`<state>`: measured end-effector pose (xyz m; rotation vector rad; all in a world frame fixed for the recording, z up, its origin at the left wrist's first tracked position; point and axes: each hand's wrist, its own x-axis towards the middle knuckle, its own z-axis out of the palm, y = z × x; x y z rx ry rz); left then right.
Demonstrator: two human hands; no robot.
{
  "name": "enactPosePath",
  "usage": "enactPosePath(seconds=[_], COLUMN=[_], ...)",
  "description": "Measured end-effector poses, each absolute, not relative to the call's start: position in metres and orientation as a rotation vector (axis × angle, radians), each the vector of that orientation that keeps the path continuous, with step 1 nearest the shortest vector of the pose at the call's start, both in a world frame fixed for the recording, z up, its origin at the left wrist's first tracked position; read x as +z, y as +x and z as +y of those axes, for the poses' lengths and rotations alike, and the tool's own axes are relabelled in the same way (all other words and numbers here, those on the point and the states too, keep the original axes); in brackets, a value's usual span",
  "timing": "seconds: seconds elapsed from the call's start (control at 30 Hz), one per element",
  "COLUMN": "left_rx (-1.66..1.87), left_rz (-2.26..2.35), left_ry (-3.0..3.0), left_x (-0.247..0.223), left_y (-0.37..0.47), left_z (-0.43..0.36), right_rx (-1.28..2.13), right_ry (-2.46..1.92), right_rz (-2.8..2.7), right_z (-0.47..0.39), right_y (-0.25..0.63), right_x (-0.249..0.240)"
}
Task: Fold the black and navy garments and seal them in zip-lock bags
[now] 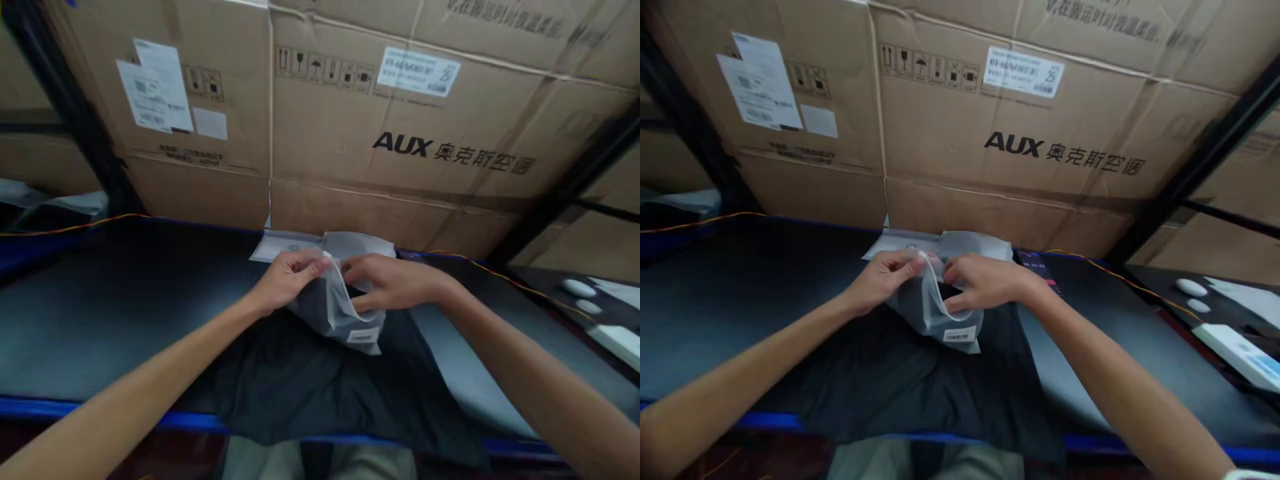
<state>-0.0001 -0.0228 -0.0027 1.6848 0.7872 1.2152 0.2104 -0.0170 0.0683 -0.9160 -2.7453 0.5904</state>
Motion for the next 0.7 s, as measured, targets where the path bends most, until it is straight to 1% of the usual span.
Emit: enactPosePath(seconds=[0.1, 0.23, 0.33, 0.4, 0.53, 0.7], left_rx=[1.261, 1.190, 1.025, 0.986, 1.108, 1.321], left_rz=[0.773, 0.784, 0.820, 0.830, 0.861, 0.874], left_ry=[1.606, 1.491, 1.495, 1.493, 1.385, 1.108], left_x=[-0.002, -0.005, -0.012, -0.013, -0.003, 0.014], left_y=[-0.004, -0.012, -0.012, -0.013, -0.023, -0.042], left_z=[-0.019, -0.011, -0.007, -0.006, -0.003, 0.007], right_rx=[0.609, 0.727, 0.864, 0.885, 0.912, 0.986], right_ry=[-0.844, -0.877, -1.003, -1.020, -0.851, -0.783], right_rz=[-2.669, -2.165, -1.775, -1.527, -1.170, -1.008], right_z=[-0.012, -0.014, -0.016, -0.016, -0.014, -0.010], right_y=[0.215, 0.233, 0.244, 0.248, 0.248, 0.241], right_x=[0.068, 0.063, 0.048, 0.038, 0.030, 0.025])
